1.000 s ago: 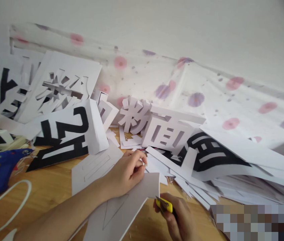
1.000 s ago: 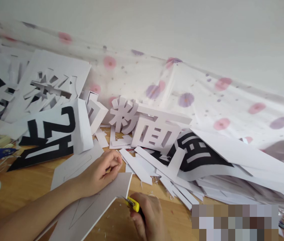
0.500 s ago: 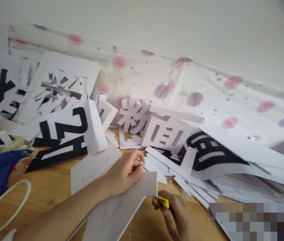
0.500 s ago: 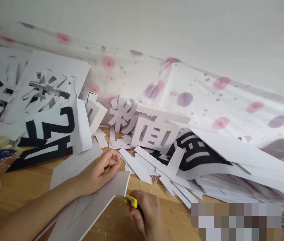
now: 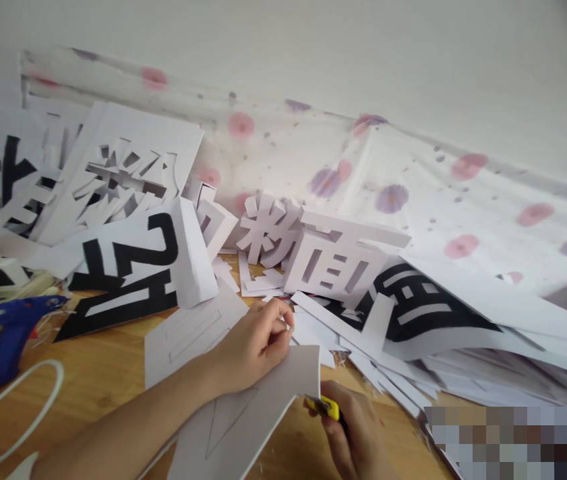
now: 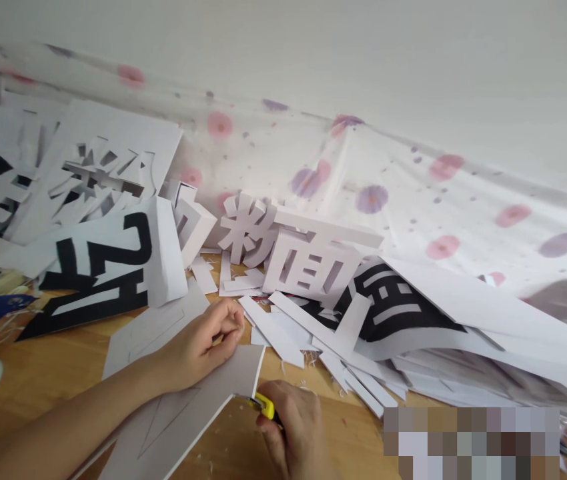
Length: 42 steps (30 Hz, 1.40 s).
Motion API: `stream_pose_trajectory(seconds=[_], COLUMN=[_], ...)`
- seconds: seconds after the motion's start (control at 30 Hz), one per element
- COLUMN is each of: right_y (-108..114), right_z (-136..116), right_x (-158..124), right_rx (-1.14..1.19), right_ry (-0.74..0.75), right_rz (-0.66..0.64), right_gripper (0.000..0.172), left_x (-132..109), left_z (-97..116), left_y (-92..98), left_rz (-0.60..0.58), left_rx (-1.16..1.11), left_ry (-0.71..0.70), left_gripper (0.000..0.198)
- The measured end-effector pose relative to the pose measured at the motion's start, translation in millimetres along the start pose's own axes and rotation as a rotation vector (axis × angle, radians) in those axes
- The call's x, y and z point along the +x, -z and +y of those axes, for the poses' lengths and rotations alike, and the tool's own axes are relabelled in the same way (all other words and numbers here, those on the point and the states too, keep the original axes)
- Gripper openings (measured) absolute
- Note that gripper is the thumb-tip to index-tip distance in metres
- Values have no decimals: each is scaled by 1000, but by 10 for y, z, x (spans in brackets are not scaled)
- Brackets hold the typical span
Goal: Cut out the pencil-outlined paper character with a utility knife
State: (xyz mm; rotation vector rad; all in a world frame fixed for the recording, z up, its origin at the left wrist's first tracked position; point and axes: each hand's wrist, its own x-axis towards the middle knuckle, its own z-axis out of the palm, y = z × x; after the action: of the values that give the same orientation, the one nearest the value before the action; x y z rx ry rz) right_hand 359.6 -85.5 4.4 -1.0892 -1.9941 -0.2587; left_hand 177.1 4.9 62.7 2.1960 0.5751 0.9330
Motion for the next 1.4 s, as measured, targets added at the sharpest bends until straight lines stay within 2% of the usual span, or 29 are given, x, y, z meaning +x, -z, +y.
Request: stream_pose_trajectory(seconds=[0.4, 0.67, 0.8, 1.13, 1.4], right_y=[-11, -13, -1, -13, 19], right_z=[10, -3, -21, -16, -31], right_x=[57, 41, 57, 84, 39], right_rx=[39, 21, 33, 44, 28], right_ry=[5, -7, 29, 29, -13], right_rz=[-32, -23, 4, -53, -32], right_gripper=[26, 28, 27, 28, 30], left_x=[-10, 4, 1, -6, -6], left_z=[0, 6, -3, 24, -7], left_y=[32, -17, -15, 8, 0], left_rz=[-12, 20, 10, 0, 31], left_rx=[-99, 10, -25, -94, -32], left_ry=[56, -20, -1, 37, -25], left_gripper=[4, 9, 7, 7, 8])
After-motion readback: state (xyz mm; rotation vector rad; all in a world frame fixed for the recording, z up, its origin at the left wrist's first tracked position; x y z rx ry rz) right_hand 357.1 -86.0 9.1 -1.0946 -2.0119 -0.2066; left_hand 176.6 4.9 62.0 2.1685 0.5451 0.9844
